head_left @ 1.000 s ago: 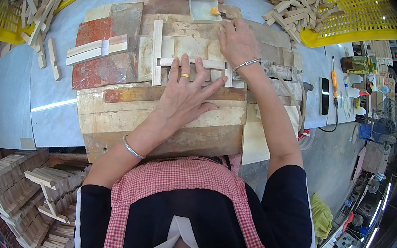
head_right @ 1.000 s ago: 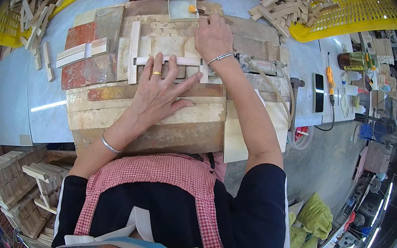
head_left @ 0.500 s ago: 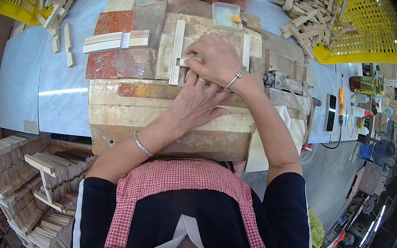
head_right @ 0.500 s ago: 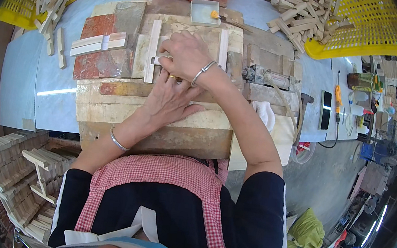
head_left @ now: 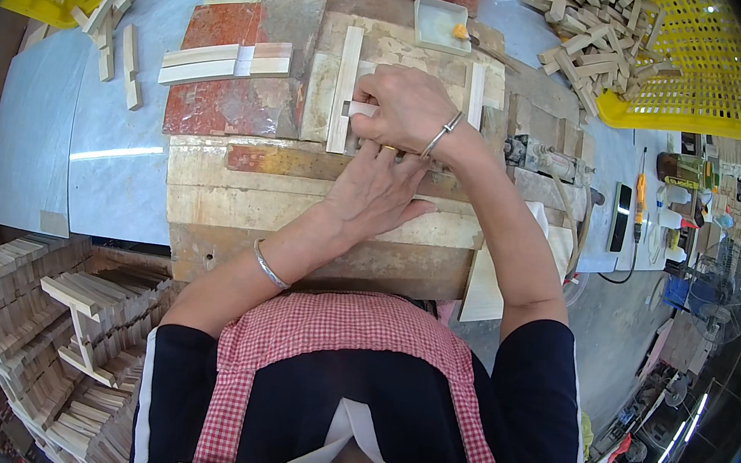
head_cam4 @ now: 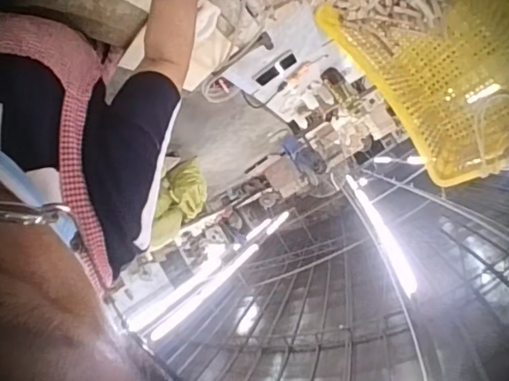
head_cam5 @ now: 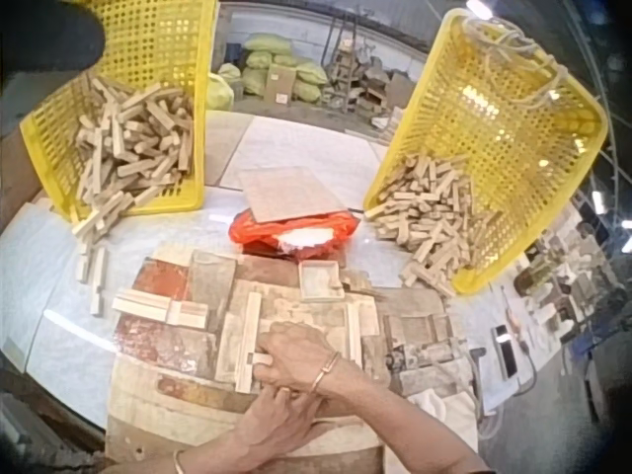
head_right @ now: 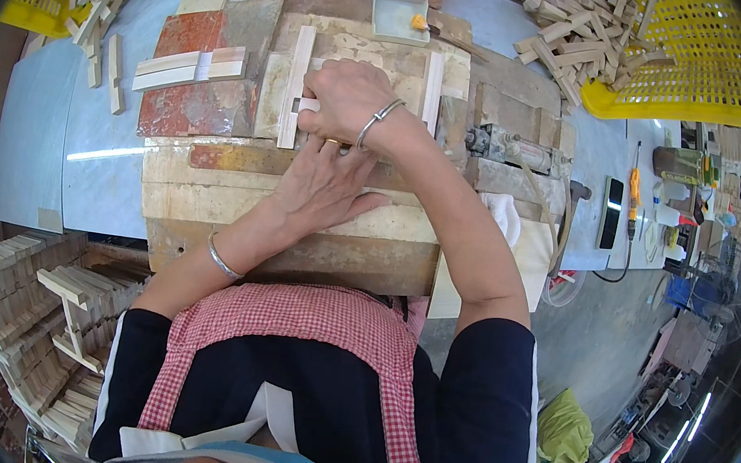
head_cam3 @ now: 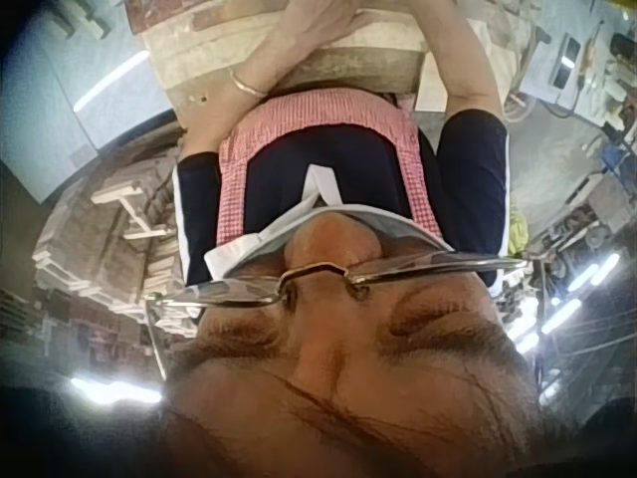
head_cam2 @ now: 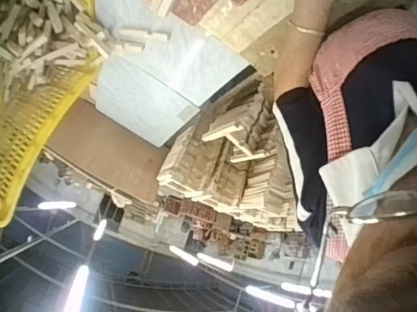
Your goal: Assembling small wooden frame structures using glue and a hammer on a workshop bench.
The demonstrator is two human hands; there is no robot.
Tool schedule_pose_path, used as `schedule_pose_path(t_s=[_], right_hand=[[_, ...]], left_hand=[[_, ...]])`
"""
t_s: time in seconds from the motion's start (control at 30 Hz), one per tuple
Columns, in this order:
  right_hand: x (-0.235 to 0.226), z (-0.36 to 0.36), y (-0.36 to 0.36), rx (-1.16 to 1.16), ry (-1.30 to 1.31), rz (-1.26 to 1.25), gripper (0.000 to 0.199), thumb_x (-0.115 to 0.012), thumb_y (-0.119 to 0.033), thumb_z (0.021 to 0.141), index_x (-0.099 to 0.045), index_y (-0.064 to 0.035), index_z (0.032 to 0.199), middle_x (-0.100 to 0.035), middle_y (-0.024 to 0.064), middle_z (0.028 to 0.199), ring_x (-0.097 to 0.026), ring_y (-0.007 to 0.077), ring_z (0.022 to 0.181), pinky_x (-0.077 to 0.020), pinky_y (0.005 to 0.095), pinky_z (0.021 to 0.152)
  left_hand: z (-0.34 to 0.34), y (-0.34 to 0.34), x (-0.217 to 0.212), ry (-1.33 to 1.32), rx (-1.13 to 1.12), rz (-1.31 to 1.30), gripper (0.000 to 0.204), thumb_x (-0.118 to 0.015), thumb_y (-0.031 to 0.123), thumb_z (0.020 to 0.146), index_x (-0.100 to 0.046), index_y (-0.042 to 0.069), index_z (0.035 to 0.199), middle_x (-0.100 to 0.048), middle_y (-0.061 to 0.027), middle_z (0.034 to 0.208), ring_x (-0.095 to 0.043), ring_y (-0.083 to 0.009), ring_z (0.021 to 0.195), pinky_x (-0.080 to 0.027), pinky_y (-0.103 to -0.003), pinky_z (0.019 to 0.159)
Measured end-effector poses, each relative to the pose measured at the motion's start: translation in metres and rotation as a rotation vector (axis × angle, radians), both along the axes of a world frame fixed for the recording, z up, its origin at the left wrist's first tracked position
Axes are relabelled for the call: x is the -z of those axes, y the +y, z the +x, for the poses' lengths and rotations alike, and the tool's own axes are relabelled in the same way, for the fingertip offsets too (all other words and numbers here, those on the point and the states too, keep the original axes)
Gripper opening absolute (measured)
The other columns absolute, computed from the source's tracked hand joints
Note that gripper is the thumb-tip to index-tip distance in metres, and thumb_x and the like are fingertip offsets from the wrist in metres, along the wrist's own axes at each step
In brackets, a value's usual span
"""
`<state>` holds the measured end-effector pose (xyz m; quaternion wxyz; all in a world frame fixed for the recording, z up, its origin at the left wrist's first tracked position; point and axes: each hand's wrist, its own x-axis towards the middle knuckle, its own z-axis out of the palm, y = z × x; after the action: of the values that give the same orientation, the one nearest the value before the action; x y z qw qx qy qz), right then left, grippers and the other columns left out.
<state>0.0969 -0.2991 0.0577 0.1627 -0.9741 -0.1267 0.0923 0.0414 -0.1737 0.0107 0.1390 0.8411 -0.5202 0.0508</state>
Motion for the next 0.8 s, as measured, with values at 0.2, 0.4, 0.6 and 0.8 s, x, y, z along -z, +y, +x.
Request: schedule_pose_path(t_s=[0.2, 0.4, 0.6, 0.8], right_hand=[[-0.001, -0.008, 0.001, 0.042, -0.049, -0.005, 0.028, -0.061, -0.03, 0.074, -0.07, -0.0057, 0.084, -0.068, 0.0129, 0.084, -0.064, 0.0294, 0.081, -0.0514, 0.0388, 0.071], [-0.013, 0.021, -0.012, 0.127, -0.207, 0.304, 0.031, -0.063, -0.033, 0.078, -0.071, -0.0068, 0.094, -0.067, 0.014, 0.091, -0.064, 0.0299, 0.084, -0.0508, 0.0391, 0.076], [0.022, 0.075, -0.009, 0.014, -0.225, 0.027, 0.032, -0.066, -0.029, 0.077, -0.069, -0.0049, 0.098, -0.065, 0.0142, 0.093, -0.062, 0.0299, 0.088, -0.0489, 0.0386, 0.081], [0.023, 0.065, -0.003, 0.102, -0.269, 0.146, 0.026, -0.07, -0.017, 0.073, -0.069, -0.0027, 0.094, -0.065, 0.0147, 0.091, -0.062, 0.0299, 0.086, -0.0489, 0.0389, 0.08]], left_hand=[[0.001, 0.001, 0.0, -0.093, -0.001, -0.027, 0.067, -0.051, 0.056, 0.086, -0.056, 0.002, 0.124, -0.043, -0.017, 0.132, -0.041, -0.0344, 0.121, -0.032, -0.048, 0.103], [0.004, 0.001, -0.012, -0.156, -0.026, 0.021, 0.079, -0.05, 0.059, 0.084, -0.046, -0.003, 0.133, -0.045, -0.0195, 0.128, -0.037, -0.0441, 0.125, -0.027, -0.053, 0.108], [0.005, 0.0, -0.013, -0.128, -0.014, 0.023, 0.081, -0.05, 0.059, 0.084, -0.043, -0.004, 0.135, -0.043, -0.0216, 0.13, -0.035, -0.0469, 0.126, -0.03, -0.053, 0.107], [0.005, 0.002, -0.009, -0.131, -0.013, 0.018, 0.081, -0.049, 0.06, 0.085, -0.042, -0.003, 0.136, -0.042, -0.0216, 0.13, -0.037, -0.0465, 0.125, -0.029, -0.053, 0.107]])
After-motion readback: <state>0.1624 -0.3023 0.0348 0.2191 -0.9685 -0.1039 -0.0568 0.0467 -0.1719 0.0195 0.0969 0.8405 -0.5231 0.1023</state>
